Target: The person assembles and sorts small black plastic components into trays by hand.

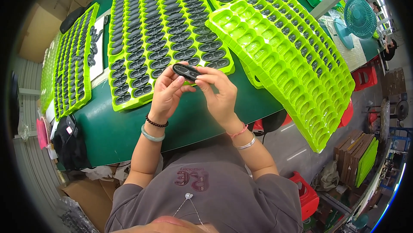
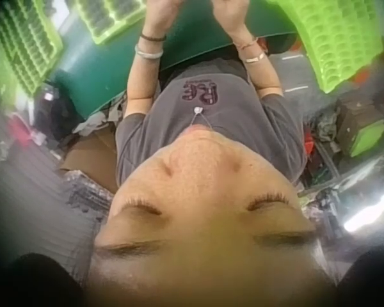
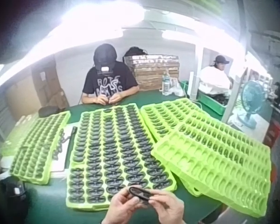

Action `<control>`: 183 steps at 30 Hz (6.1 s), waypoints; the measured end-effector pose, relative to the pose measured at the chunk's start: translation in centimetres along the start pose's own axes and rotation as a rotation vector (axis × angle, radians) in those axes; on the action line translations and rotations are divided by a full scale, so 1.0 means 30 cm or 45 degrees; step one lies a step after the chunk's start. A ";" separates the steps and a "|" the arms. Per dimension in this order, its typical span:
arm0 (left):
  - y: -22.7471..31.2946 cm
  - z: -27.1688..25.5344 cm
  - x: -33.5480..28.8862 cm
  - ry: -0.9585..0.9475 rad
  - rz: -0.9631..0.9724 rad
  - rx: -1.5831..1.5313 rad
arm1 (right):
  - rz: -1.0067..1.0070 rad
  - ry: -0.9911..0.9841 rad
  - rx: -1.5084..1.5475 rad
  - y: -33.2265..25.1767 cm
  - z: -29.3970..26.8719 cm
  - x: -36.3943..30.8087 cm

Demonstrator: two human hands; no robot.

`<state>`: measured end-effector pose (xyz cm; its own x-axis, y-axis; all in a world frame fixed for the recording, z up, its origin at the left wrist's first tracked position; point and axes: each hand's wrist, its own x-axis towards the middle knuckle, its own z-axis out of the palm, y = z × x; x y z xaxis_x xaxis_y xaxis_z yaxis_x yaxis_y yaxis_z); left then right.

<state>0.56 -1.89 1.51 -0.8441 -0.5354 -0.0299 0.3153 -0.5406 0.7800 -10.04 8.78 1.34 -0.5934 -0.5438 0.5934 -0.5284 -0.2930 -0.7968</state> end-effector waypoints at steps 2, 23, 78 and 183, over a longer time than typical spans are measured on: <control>0.002 0.002 0.005 0.002 0.027 0.087 | 0.195 -0.011 0.094 0.010 -0.003 0.004; -0.005 0.004 0.004 0.030 0.069 0.192 | -0.007 -0.125 -0.214 0.017 -0.026 0.009; -0.002 -0.019 -0.004 0.184 -0.065 0.884 | 0.931 -0.378 0.459 0.072 -0.035 0.035; 0.609 -0.793 0.254 0.164 0.138 2.369 | 0.290 -0.046 -1.481 0.185 -1.054 0.349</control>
<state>10.23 -31.30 0.66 -0.7934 -0.6022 0.0885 -0.5341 0.7585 0.3734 -38.38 26.32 6.71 -0.7374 -0.5184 0.4330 -0.6586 0.6942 -0.2905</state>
